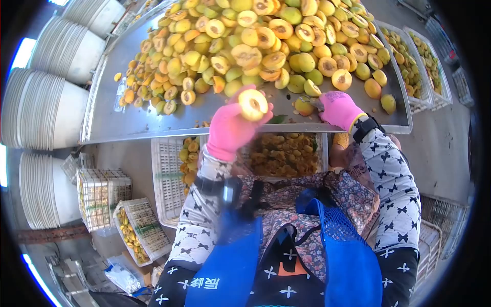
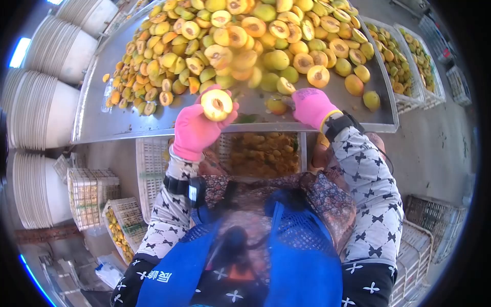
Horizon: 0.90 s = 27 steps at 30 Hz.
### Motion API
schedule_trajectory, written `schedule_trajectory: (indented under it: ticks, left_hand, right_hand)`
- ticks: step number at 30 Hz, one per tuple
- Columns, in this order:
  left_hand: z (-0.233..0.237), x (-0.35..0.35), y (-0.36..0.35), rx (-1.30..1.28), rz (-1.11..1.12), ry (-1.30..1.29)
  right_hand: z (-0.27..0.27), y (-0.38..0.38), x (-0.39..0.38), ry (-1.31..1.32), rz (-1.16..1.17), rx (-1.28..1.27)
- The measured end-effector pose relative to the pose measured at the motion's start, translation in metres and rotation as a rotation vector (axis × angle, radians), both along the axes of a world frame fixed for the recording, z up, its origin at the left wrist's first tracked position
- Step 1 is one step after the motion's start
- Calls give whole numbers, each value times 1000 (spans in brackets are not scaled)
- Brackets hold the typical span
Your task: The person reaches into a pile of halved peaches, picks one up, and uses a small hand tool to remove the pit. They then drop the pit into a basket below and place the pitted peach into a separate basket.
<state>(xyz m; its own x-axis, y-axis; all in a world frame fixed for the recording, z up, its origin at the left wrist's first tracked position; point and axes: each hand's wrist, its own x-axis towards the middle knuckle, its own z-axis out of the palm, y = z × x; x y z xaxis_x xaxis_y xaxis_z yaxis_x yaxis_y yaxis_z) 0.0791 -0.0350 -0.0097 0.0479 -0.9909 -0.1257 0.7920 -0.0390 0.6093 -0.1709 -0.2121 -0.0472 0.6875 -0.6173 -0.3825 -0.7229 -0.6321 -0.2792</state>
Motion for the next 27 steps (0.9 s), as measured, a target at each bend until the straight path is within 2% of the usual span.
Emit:
schedule_trajectory:
  ticks: [3, 5, 7, 8, 11, 13, 14, 15, 17, 19, 22, 27]
  left_hand:
    - [11, -11, 30, 107, 165, 155]
    - [11, -17, 46, 59, 229, 196]
    - [6, -20, 52, -53, 260, 263]
    - [7, -22, 52, -61, 274, 268]
    - [13, -34, 52, -93, 318, 234]
    - [19, -48, 52, -92, 338, 146]
    - [20, -52, 52, -89, 285, 123]
    - [20, -55, 54, -85, 231, 99]
    - [24, -58, 57, -34, 171, 15]
    - [30, -56, 63, 52, 146, -102]
    - [21, -53, 64, -64, 292, 44]
    - [30, -63, 61, -51, 342, 33]
  right_hand:
    - [12, 22, -7, -327, -26, -183]
    - [63, 60, -8, -390, -2, -20]
    - [96, 97, -8, -412, 120, 234]
    - [86, 110, -8, -497, 162, 117]
    - [86, 148, 14, -746, -87, 153]
    - [66, 165, 29, -916, -98, 115]
    - [62, 171, 35, -919, -124, 180]
    - [49, 176, 38, -994, -153, 108]
    - [46, 167, 34, -983, -46, -57]
    - [54, 153, 31, -829, 32, -118]
    - [62, 151, 25, -767, 4, -163]
    - [61, 162, 26, -685, 2, -314]
